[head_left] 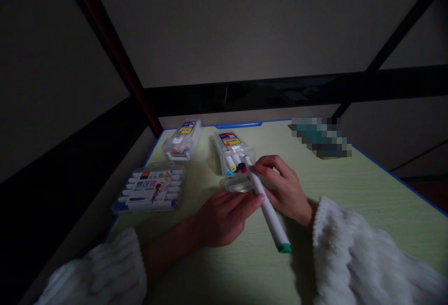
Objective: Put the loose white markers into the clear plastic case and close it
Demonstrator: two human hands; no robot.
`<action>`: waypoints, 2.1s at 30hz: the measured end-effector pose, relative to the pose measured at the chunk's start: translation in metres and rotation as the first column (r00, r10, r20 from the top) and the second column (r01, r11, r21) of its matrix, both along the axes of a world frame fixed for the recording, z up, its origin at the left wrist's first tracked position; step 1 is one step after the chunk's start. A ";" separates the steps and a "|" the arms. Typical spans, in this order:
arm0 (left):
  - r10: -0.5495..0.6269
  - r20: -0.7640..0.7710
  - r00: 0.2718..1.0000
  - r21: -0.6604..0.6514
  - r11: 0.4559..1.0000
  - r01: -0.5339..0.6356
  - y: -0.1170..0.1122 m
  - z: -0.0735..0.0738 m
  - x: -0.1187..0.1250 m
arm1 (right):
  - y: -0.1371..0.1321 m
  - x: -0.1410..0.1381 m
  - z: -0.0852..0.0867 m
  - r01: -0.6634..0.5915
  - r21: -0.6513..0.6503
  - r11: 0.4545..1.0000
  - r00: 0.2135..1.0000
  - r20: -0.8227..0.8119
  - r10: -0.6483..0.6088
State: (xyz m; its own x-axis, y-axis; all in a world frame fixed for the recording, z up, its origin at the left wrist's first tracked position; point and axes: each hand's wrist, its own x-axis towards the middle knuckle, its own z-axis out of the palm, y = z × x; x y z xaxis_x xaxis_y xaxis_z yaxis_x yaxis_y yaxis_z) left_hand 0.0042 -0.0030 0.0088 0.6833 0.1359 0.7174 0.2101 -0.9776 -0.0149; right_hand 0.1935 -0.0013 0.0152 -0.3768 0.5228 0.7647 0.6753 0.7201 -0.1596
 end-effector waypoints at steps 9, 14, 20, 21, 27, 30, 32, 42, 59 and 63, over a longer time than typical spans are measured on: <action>-0.059 -0.046 0.997 -0.078 0.995 0.056 0.001 -0.001 0.001 | 0.002 -0.001 -0.002 0.048 -0.058 0.997 0.999 -0.011 -0.049; -0.063 -0.087 0.994 -0.097 0.994 0.055 0.002 -0.002 0.001 | 0.003 -0.002 -0.002 0.056 -0.087 0.995 0.998 -0.017 -0.057; -0.036 -0.133 0.990 -0.056 0.998 0.029 0.000 0.000 0.000 | 0.003 -0.001 -0.002 0.063 -0.104 0.993 0.997 -0.037 -0.067; -0.034 -0.134 0.990 -0.049 0.998 0.028 0.000 0.001 0.000 | 0.003 -0.001 -0.002 0.065 -0.106 0.992 0.997 -0.039 -0.069; -0.071 -0.153 0.986 -0.062 0.996 0.062 0.000 0.004 -0.001 | 0.004 -0.001 -0.002 0.067 -0.121 0.990 0.997 -0.038 -0.072; -0.097 -0.159 0.982 -0.087 0.993 0.084 0.000 0.004 -0.001 | 0.003 -0.001 -0.002 0.077 -0.123 0.989 0.996 -0.043 -0.082; -0.119 -0.184 0.976 -0.100 0.990 0.102 -0.001 0.003 -0.001 | 0.003 -0.001 -0.002 0.082 -0.126 0.989 0.995 -0.047 -0.088; -0.173 -0.306 0.936 -0.119 0.983 0.143 -0.001 0.004 -0.001 | 0.003 -0.002 -0.003 0.086 -0.157 0.984 0.994 -0.057 -0.096; -0.107 -0.215 0.971 -0.095 0.992 0.088 -0.001 0.000 0.001 | 0.002 -0.004 0.000 0.049 -0.156 0.986 0.996 -0.070 -0.061; -0.100 -0.217 0.971 -0.113 0.991 0.077 -0.002 0.000 0.001 | 0.002 -0.004 0.001 0.027 -0.164 0.986 0.998 -0.057 -0.037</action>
